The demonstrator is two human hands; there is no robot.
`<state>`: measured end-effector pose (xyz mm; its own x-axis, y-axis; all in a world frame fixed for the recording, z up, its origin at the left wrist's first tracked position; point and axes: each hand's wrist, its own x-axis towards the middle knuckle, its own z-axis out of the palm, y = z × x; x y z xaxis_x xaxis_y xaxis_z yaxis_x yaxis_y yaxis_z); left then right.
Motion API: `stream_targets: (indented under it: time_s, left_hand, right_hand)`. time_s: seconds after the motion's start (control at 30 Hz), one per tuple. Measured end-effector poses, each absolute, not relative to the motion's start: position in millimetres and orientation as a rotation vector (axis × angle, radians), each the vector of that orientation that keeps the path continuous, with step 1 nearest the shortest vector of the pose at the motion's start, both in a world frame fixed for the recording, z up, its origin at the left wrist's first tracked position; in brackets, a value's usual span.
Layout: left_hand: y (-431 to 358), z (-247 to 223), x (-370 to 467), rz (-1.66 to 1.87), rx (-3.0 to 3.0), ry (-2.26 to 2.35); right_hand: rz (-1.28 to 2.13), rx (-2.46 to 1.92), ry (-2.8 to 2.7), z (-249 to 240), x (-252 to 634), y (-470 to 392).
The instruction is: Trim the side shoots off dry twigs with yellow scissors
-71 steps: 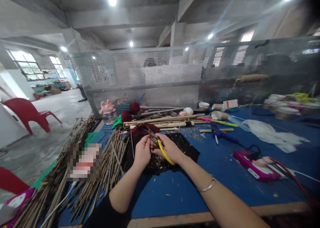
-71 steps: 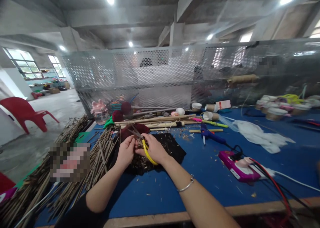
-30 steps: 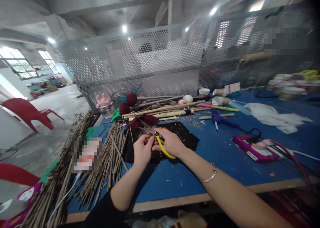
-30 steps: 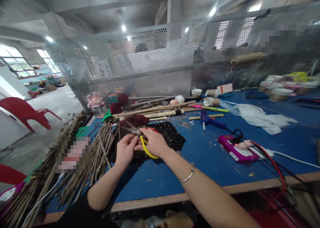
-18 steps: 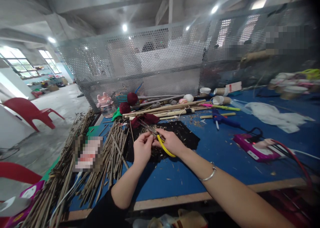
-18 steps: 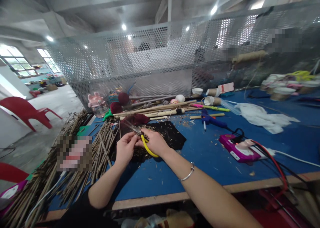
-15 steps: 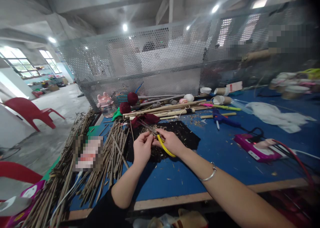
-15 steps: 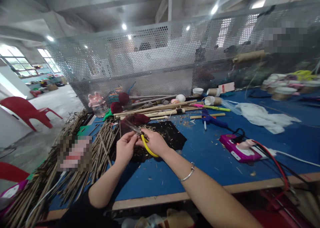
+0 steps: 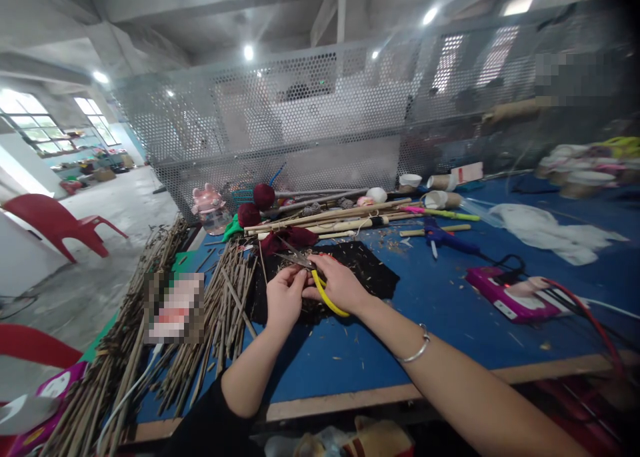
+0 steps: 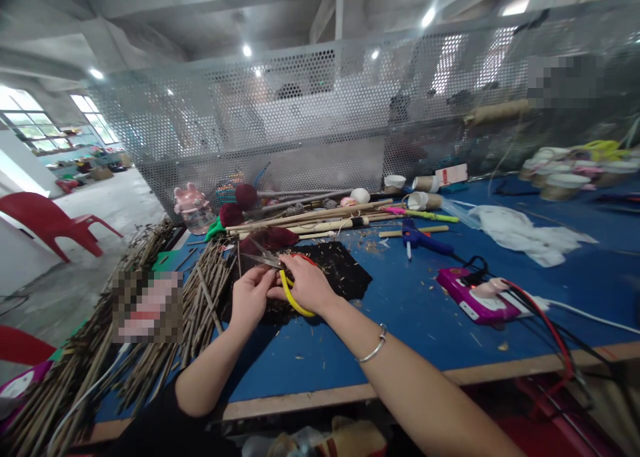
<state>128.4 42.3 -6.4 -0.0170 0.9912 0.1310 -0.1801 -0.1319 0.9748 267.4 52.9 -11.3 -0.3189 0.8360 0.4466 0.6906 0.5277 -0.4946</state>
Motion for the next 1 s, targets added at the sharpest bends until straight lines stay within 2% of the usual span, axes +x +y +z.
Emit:
stream_targets:
  time_s: [0.5, 0.77, 1.0]
  left_hand:
    - [47.1, -13.4, 123.1, 1.367, 1.140, 1.124]
    - [48.3, -10.0, 122.5, 1.387, 1.192, 1.071]
    - [47.1, -10.1, 125.0, 1.339, 1.222, 1.036]
  right_hand:
    - [0.359, -1.269, -2.080, -9.4, 268.3, 52.6]
    - [0.224, -1.359, -2.089, -11.3, 267.7, 51.7]
    - [0.255, -1.324, -2.103, -15.9, 268.5, 54.5]
